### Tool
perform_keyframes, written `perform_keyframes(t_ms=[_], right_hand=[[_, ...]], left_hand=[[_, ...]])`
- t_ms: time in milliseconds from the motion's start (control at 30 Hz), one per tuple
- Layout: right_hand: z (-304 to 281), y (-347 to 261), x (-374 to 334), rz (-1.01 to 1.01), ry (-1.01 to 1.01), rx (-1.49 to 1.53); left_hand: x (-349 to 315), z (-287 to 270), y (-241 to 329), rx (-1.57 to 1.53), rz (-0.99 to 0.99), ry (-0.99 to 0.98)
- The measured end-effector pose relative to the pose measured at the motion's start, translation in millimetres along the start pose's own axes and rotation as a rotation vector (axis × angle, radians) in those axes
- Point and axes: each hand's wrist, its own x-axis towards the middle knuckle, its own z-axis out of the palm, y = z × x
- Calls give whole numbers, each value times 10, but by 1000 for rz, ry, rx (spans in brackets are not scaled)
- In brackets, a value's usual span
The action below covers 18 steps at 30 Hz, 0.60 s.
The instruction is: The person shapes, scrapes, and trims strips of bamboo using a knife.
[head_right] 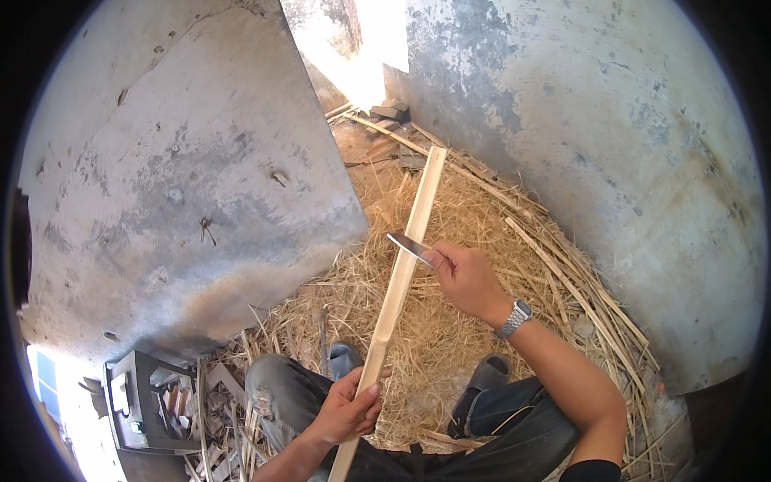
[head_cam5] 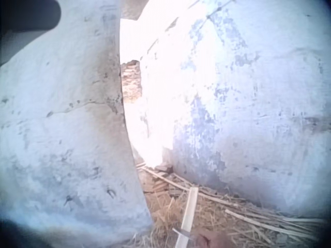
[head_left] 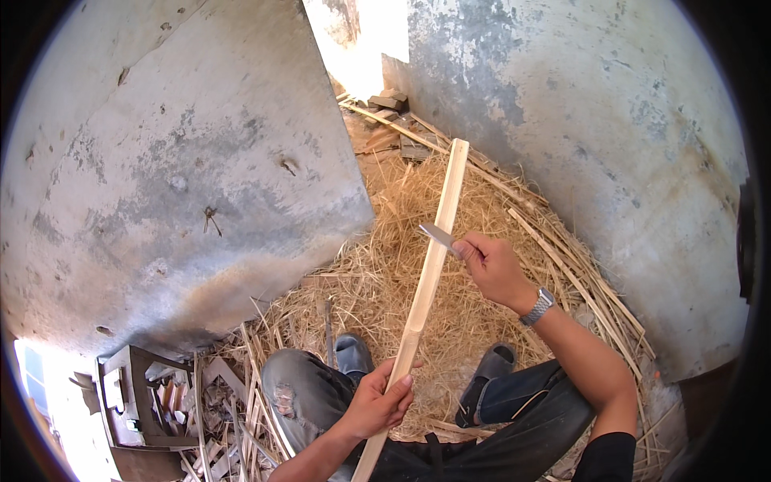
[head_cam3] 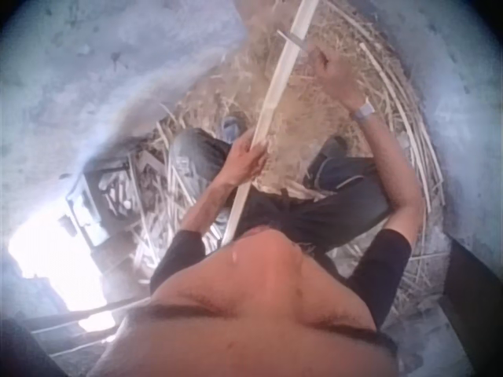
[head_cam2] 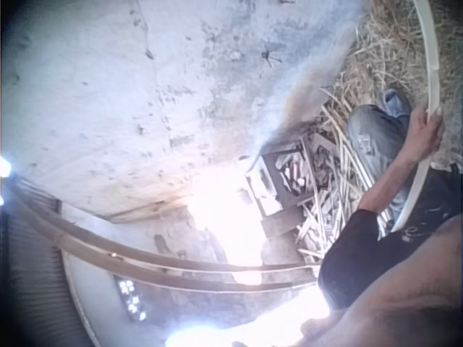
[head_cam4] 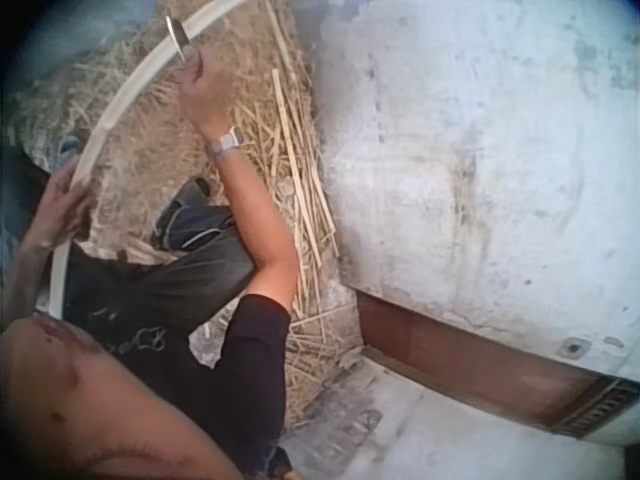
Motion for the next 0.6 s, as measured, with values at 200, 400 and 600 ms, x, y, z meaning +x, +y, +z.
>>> perform_keyframes(t_ms=[200, 400, 600], right_hand=[[108, -124, -118, -100, 34, -121], [345, -281, -383, -195, -83, -40], [420, -337, -518, -91, -160, 88]], left_hand=[[9, 81, 56, -52, -35, 27], [55, 55, 85, -108, -4, 62], [44, 27, 113, -171, -18, 40]])
